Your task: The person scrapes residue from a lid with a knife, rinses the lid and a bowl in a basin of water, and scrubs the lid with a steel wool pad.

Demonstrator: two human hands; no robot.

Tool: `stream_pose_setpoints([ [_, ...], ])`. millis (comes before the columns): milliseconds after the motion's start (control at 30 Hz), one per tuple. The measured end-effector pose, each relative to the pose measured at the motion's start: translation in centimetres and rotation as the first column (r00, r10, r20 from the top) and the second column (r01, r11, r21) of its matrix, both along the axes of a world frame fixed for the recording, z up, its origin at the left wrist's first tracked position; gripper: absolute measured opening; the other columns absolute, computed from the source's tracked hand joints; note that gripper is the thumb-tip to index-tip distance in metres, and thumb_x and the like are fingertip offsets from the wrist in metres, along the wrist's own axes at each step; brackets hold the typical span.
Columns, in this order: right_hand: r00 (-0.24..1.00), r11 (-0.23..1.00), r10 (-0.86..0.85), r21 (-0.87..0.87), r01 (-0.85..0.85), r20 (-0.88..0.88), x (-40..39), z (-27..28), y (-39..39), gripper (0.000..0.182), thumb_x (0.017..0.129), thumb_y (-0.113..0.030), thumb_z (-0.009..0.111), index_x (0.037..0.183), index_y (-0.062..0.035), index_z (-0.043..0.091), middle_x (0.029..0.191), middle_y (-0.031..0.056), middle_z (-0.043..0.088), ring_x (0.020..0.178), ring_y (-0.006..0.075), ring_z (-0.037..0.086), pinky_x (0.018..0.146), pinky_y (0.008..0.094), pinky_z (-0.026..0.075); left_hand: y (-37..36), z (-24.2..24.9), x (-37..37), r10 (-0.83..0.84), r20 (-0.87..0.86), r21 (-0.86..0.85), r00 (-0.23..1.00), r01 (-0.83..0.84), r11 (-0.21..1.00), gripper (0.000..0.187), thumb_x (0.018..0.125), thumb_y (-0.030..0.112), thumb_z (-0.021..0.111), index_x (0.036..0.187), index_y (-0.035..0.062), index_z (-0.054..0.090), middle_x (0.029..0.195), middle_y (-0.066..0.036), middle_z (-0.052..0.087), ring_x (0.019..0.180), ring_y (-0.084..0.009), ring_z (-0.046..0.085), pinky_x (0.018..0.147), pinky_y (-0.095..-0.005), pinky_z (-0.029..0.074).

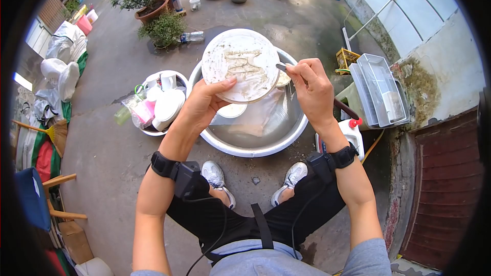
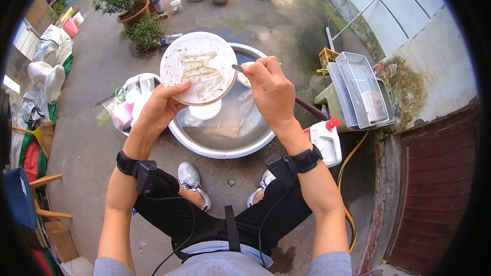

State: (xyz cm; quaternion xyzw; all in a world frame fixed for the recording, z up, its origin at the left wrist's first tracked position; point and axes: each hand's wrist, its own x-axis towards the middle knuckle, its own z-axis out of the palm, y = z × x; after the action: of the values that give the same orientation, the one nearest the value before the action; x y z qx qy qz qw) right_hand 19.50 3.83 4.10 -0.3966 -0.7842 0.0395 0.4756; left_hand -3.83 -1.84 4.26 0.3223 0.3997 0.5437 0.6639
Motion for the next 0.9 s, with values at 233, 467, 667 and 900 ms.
stream_pose_setpoints([
  [233, 0.997, 0.998, 0.068, -0.002, -0.068, 0.026, -0.4, 0.0, -0.6, 0.006, 0.081, -0.009, 0.07, 0.085, -0.0109, 0.066, 0.086, 0.0013, 0.061, 0.066, 0.0212, 0.063, 0.054, 0.0325, 0.049, -0.2, 0.2, 0.1, 0.064, 0.009, 0.026, 0.998, -0.064, 0.998, 0.048, 0.086, 0.014, 0.067, 0.126, -0.0054, 0.05, 0.115, -0.017, 0.064, 0.102, -0.0215, 0.065, 0.09, -0.0346, 0.055],
  [467, 0.995, 0.995, 0.095, 0.011, -0.095, 0.036, -0.8, -0.5, -0.8, 0.007, 0.08, -0.009, 0.071, 0.086, -0.0111, 0.066, 0.086, 0.0015, 0.061, 0.064, 0.0212, 0.063, 0.053, 0.0322, 0.049, 0.0, -0.2, 0.0, 0.093, 0.043, 0.018, 0.995, -0.094, 0.995, 0.046, 0.086, 0.013, 0.066, 0.125, -0.005, 0.05, 0.116, -0.016, 0.064, 0.103, -0.0216, 0.065, 0.091, -0.0349, 0.054],
  [667, 0.999, 0.999, 0.047, 0.02, -0.047, -0.004, -0.7, -0.1, -0.2, 0.008, 0.08, -0.009, 0.071, 0.086, -0.0115, 0.066, 0.087, 0.0016, 0.061, 0.064, 0.0208, 0.063, 0.053, 0.0323, 0.049, 0.1, 0.2, -0.1, 0.073, 0.062, 0.009, 0.995, -0.073, 0.997, 0.045, 0.086, 0.012, 0.066, 0.126, -0.004, 0.05, 0.116, -0.015, 0.064, 0.104, -0.0218, 0.065, 0.092, -0.0356, 0.054],
  [900, 0.989, 0.989, 0.142, 0.028, -0.143, 0.036, -1.2, -0.5, -0.8, 0.007, 0.08, -0.008, 0.07, 0.086, -0.0111, 0.066, 0.087, 0.0017, 0.061, 0.063, 0.0209, 0.063, 0.053, 0.032, 0.049, 0.1, -0.2, -0.2, 0.105, 0.076, 0.008, 0.992, -0.105, 0.994, 0.042, 0.088, 0.011, 0.064, 0.126, -0.0033, 0.051, 0.119, -0.014, 0.063, 0.107, -0.0203, 0.063, 0.097, -0.0343, 0.051],
])
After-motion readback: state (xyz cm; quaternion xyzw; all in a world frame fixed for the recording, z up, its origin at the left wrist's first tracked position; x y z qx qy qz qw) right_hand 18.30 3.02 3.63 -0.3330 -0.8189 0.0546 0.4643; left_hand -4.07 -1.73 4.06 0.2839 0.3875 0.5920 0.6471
